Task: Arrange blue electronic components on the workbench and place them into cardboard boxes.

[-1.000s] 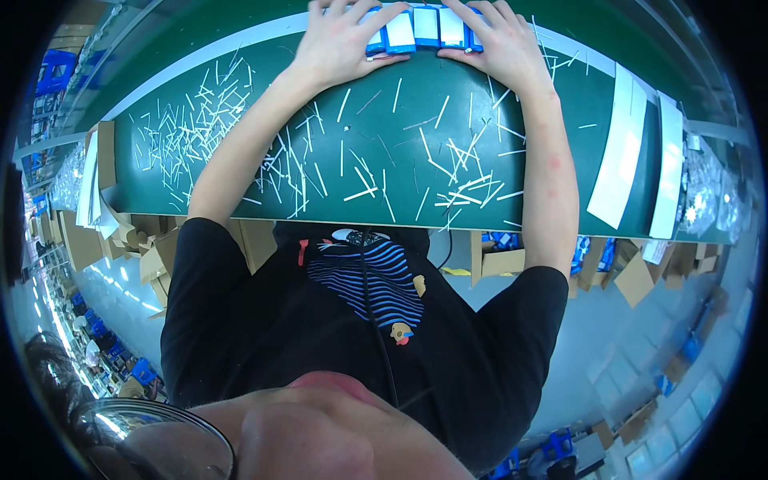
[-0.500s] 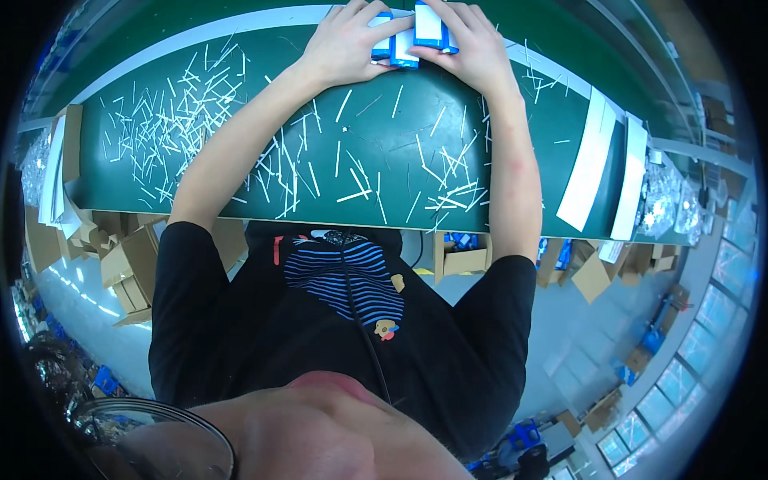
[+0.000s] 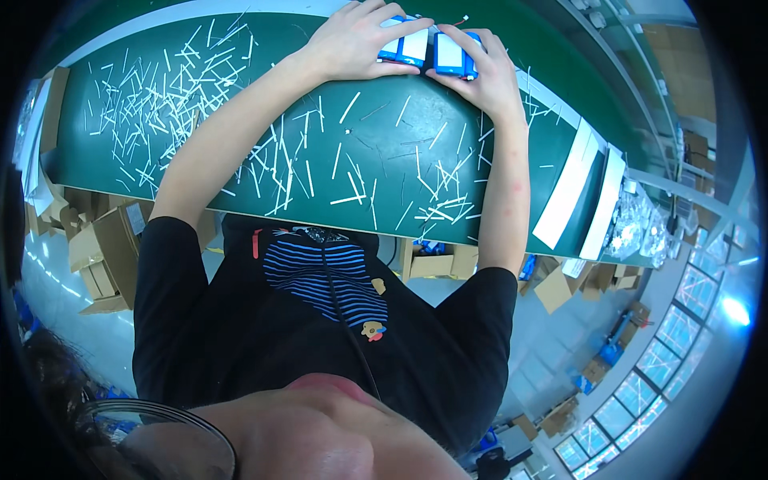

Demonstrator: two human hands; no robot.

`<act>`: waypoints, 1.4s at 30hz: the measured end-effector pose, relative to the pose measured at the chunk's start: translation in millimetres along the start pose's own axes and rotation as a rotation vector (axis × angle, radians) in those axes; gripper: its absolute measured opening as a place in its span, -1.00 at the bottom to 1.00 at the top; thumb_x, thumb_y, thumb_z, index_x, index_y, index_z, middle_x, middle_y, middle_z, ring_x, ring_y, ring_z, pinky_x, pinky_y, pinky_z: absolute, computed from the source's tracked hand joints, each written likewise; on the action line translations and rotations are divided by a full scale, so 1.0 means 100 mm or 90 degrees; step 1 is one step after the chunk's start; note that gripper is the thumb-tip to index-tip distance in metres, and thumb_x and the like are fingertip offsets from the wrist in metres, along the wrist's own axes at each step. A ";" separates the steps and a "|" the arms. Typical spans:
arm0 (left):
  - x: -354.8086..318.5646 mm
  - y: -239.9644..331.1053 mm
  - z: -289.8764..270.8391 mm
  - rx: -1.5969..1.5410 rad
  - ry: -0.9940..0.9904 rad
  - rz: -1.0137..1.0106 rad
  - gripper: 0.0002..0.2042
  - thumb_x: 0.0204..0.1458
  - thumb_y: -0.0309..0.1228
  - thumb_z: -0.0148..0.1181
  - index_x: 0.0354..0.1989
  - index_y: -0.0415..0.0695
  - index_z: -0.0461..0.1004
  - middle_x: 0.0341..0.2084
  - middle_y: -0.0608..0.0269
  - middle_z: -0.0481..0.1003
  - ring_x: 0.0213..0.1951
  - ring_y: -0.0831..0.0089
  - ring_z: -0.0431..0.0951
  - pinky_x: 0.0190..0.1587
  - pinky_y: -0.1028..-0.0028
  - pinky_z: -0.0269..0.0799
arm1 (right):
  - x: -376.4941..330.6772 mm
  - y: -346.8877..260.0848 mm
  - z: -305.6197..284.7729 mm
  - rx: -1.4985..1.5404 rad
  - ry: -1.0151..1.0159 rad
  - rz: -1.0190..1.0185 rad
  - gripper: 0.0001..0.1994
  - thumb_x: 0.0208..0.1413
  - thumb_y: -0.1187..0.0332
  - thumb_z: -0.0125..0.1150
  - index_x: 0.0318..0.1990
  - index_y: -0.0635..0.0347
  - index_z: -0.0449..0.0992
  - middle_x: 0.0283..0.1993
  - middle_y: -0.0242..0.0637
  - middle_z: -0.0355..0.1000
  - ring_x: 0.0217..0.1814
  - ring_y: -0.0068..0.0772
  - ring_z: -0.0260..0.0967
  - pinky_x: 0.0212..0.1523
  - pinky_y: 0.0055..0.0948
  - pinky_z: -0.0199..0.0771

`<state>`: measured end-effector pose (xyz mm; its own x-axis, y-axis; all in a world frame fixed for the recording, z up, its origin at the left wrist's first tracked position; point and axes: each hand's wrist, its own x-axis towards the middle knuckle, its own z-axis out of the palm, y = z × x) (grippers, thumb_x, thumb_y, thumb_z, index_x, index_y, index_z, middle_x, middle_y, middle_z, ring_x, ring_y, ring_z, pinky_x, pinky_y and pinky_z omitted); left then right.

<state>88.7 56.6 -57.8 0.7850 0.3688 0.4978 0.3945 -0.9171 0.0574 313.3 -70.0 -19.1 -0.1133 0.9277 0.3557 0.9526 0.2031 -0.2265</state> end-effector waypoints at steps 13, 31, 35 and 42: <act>0.03 -0.01 0.07 0.010 0.025 0.041 -0.35 0.08 0.20 0.27 0.33 0.26 0.38 0.04 0.27 0.54 0.10 0.26 0.50 0.13 0.27 0.49 | 0.00 0.00 0.08 0.051 0.070 -0.089 -0.30 -0.26 -0.05 0.68 0.15 -0.26 0.59 0.04 -0.33 0.52 0.05 -0.21 0.44 0.00 -0.34 0.53; 0.09 0.25 -0.21 -0.359 0.103 0.002 -0.27 0.09 -0.15 0.39 0.41 -0.14 0.28 0.04 0.10 0.49 -0.03 0.21 0.54 0.04 0.29 0.49 | -0.06 -0.29 0.12 0.468 0.264 0.112 -0.38 -0.07 0.10 0.61 0.17 -0.07 0.52 0.07 -0.31 0.51 0.06 -0.30 0.45 0.05 -0.34 0.51; 0.34 0.55 -0.28 -0.760 0.139 -0.215 -0.31 0.13 -0.18 0.35 0.44 -0.04 0.26 0.04 0.09 0.49 -0.02 0.21 0.53 0.01 0.31 0.52 | 0.24 -0.90 -0.04 0.859 0.504 0.304 -0.53 0.13 0.17 0.46 0.18 0.00 0.50 0.10 -0.27 0.50 0.09 -0.37 0.45 0.08 -0.36 0.52; 0.48 1.44 -0.76 -0.782 0.310 -0.245 -0.55 0.18 -0.35 0.26 0.19 -0.29 0.37 0.06 -0.04 0.49 -0.02 0.18 0.55 0.06 0.30 0.47 | -0.05 -1.56 -0.47 0.900 0.707 0.481 -0.50 0.26 0.01 0.31 0.25 0.02 0.42 0.11 -0.23 0.45 0.11 -0.34 0.44 0.07 -0.38 0.54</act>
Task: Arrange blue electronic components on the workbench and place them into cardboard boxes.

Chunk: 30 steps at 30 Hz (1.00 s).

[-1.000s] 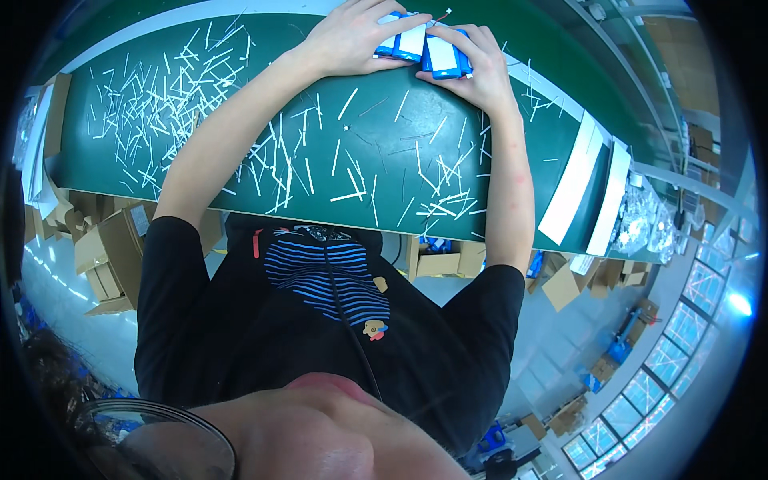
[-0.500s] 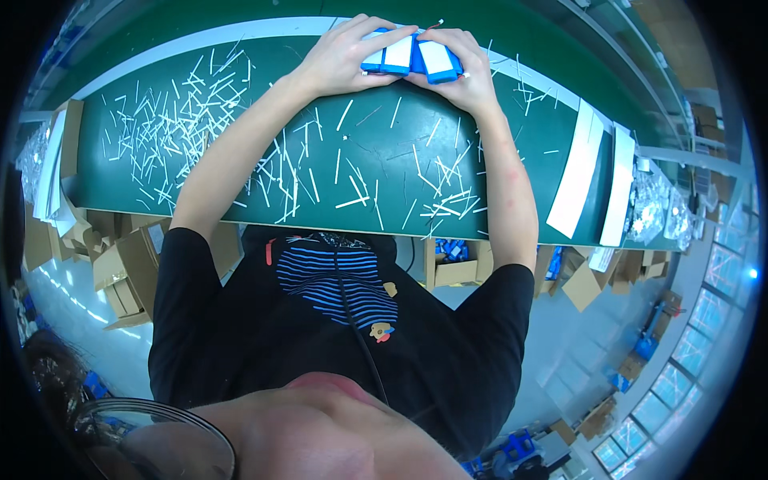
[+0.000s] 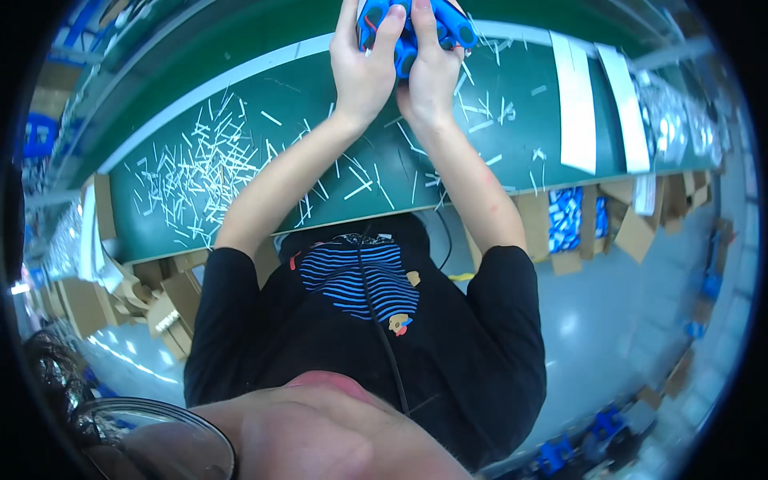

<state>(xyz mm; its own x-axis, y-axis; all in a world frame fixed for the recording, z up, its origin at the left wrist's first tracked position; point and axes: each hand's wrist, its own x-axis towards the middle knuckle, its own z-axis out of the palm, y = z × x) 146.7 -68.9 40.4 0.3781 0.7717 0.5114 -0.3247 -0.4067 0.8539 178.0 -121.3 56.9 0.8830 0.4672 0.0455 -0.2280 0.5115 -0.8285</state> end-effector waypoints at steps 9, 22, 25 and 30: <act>-1.74 0.64 0.53 -0.108 -0.338 0.096 -0.26 0.06 -0.38 0.28 0.46 -0.18 0.16 0.21 -0.09 0.39 0.03 0.12 0.52 0.06 0.33 0.47 | -1.54 -0.36 -1.71 -0.031 0.233 -0.216 -0.54 0.43 0.02 0.01 0.32 0.03 0.25 0.22 -0.19 0.32 0.17 -0.25 0.38 0.15 -0.32 0.46; -3.78 -0.66 1.75 0.112 -0.597 -0.870 -0.41 0.20 -0.24 0.22 0.33 -0.28 0.27 0.02 -0.07 0.53 -0.06 0.25 0.62 0.00 0.27 0.60 | -2.19 0.83 -4.65 0.406 0.564 0.265 -0.49 0.27 -0.08 0.24 0.21 0.04 0.50 0.12 -0.24 0.57 0.19 -0.22 0.50 0.23 0.02 0.47; -3.70 -1.53 2.07 -0.175 -0.643 -0.960 -0.56 0.29 -0.24 0.07 0.17 -0.35 0.36 0.02 -0.09 0.55 -0.12 0.20 0.63 -0.11 0.29 0.65 | -1.80 0.90 -4.96 0.405 0.530 0.315 -0.33 0.23 -0.19 0.17 0.33 0.06 0.37 0.31 -0.09 0.42 0.32 0.03 0.37 0.31 0.47 0.18; -3.16 -1.74 1.79 -0.062 -0.583 -0.824 -0.48 0.36 -0.17 -0.08 0.31 -0.33 0.30 0.12 -0.12 0.49 0.15 0.13 0.51 0.20 0.15 0.45 | -1.54 1.38 -6.00 0.577 0.645 0.352 -0.22 0.33 -0.01 0.03 0.55 0.09 -0.16 0.57 0.05 -0.07 0.50 0.33 0.10 0.39 0.62 -0.02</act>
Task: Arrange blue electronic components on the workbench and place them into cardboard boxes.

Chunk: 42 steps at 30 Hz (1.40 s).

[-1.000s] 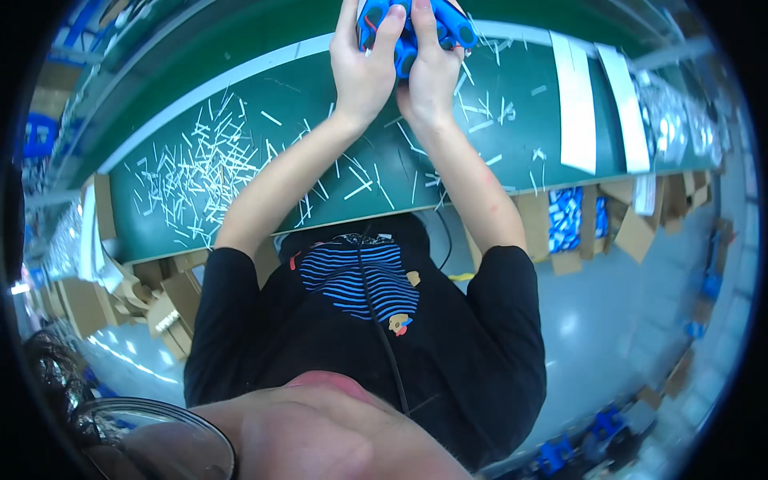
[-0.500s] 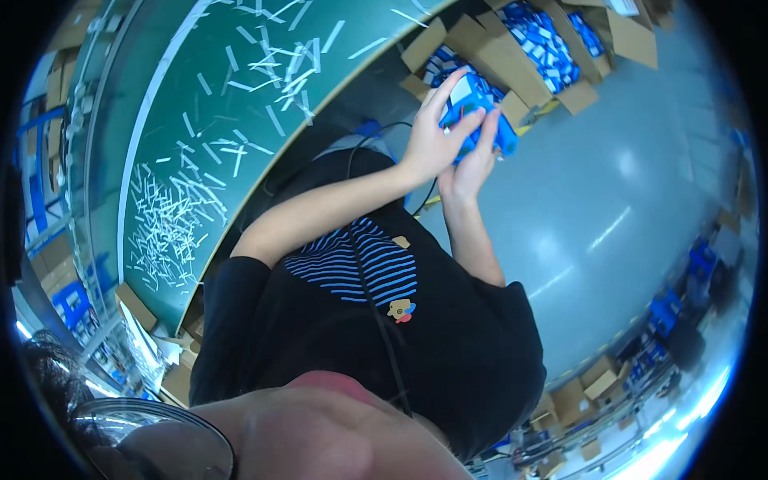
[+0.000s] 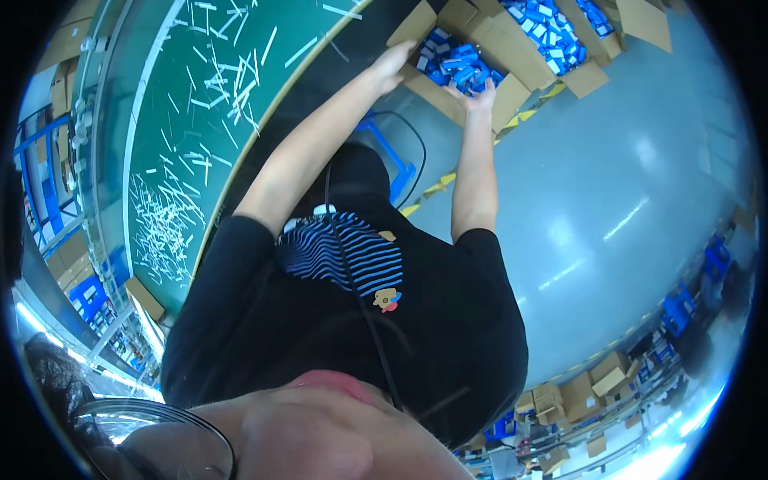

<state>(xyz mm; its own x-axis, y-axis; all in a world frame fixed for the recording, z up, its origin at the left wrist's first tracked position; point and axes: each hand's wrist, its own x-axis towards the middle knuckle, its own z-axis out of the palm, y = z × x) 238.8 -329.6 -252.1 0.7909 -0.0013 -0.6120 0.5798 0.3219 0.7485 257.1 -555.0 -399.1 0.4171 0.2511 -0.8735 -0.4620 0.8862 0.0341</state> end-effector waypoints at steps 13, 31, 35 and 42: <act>-2.48 0.28 -1.20 0.054 -0.099 0.147 -0.68 0.42 -0.34 -0.08 0.15 -0.25 0.50 -0.02 0.18 0.57 -0.01 0.35 0.56 0.13 0.43 0.42 | -0.56 0.42 -0.12 -0.245 -0.193 -0.320 -0.65 0.41 0.19 0.06 -0.50 -0.05 0.34 -0.59 -0.47 0.19 -0.53 -0.58 0.15 -0.43 -0.53 0.26; -6.62 -0.90 -1.02 0.071 0.888 0.523 -0.78 0.35 -0.43 0.02 -0.13 -0.31 0.57 -0.24 0.06 0.58 -0.19 0.27 0.55 -0.07 0.37 0.47 | -0.92 4.96 0.43 -1.108 -0.269 0.793 -0.75 0.39 0.07 -0.03 -0.29 -0.05 0.26 -0.41 -0.37 0.19 -0.38 -0.41 0.21 -0.36 -0.32 0.30; -7.20 -1.41 -1.25 -0.043 1.421 0.100 -0.70 0.31 -0.26 0.10 -0.10 -0.25 0.62 -0.31 0.17 0.61 -0.26 0.36 0.58 -0.13 0.43 0.50 | -0.96 5.15 0.44 -1.181 -0.231 0.913 -0.75 0.38 0.04 -0.05 -0.23 -0.05 0.25 -0.36 -0.34 0.21 -0.33 -0.36 0.23 -0.33 -0.26 0.32; -7.86 -2.04 -2.82 0.490 0.650 -0.889 -0.78 0.15 -0.33 0.19 -0.29 -0.17 0.72 -0.36 0.20 0.68 -0.34 0.31 0.64 -0.22 0.33 0.55 | -0.78 4.98 0.54 -1.215 -0.131 0.989 -0.72 0.37 -0.02 -0.08 -0.12 -0.05 0.23 -0.26 -0.29 0.23 -0.25 -0.28 0.26 -0.28 -0.16 0.36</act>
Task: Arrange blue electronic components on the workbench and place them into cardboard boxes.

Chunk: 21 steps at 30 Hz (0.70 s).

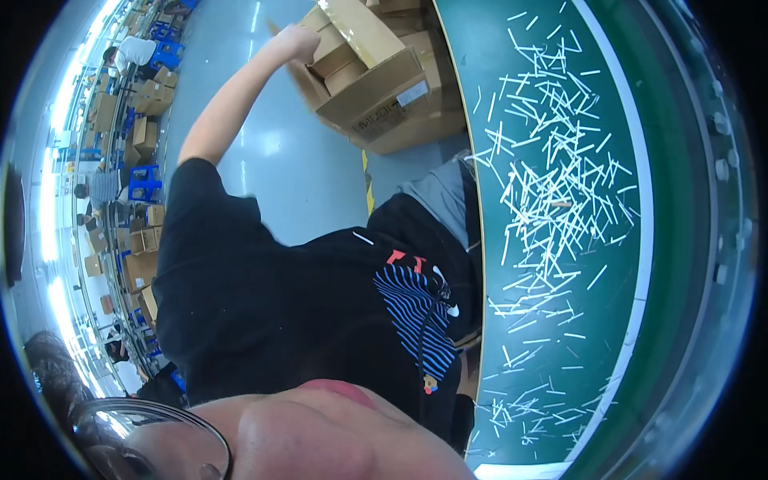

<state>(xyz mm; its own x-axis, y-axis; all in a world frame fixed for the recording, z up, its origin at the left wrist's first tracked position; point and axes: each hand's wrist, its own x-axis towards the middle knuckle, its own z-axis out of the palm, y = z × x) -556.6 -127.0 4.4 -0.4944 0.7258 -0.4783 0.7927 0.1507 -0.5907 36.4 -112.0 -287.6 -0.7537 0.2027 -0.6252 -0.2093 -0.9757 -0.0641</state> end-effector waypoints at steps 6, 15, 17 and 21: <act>0.96 -1.15 0.63 -0.349 -0.420 -0.079 -0.68 0.09 -0.30 0.03 -0.16 -0.12 0.70 -0.30 0.18 0.69 -0.26 0.20 0.64 -0.23 0.21 0.59 | 0.37 0.04 0.25 -0.011 -0.104 0.112 -0.67 0.36 -0.07 -0.11 -0.03 -0.05 0.21 -0.17 -0.24 0.26 -0.18 -0.20 0.29 -0.23 -0.07 0.39; 1.08 -0.07 1.44 -0.323 0.254 -0.023 -0.46 0.18 -0.20 -0.04 0.15 -0.48 0.24 0.02 -0.55 0.35 0.02 -0.38 0.44 0.16 -0.07 0.36 | 0.85 -0.61 0.33 -0.072 -0.134 0.181 -0.57 0.35 -0.14 -0.15 0.11 -0.04 0.19 -0.05 -0.17 0.29 -0.08 -0.09 0.34 -0.16 0.07 0.43; 1.20 0.19 1.23 -0.431 0.230 -0.002 -0.43 0.21 -0.14 -0.04 0.16 -0.46 0.25 0.04 -0.48 0.36 0.08 -0.37 0.41 0.21 -0.08 0.31 | 0.84 -0.78 0.24 -0.084 -0.113 0.192 -0.54 0.34 -0.15 -0.16 0.14 -0.04 0.18 -0.02 -0.16 0.30 -0.05 -0.07 0.35 -0.15 0.10 0.44; 0.97 -0.27 1.50 -0.315 0.263 -0.072 -0.40 0.20 -0.07 -0.03 0.17 -0.43 0.28 0.12 -0.35 0.36 0.15 -0.29 0.39 0.24 -0.02 0.33 | 1.28 -0.83 0.57 -0.145 -0.176 0.294 -0.49 0.34 -0.18 -0.18 0.20 -0.04 0.17 0.04 -0.13 0.31 -0.01 -0.02 0.37 -0.11 0.16 0.47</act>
<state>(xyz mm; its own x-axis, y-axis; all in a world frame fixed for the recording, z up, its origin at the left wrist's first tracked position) -679.3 -161.4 -124.2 -0.4845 0.8709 -0.0829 0.8633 0.4607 -0.2061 -78.2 -0.1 -318.4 -0.8760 -0.2636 -0.4040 0.2957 -0.9551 -0.0179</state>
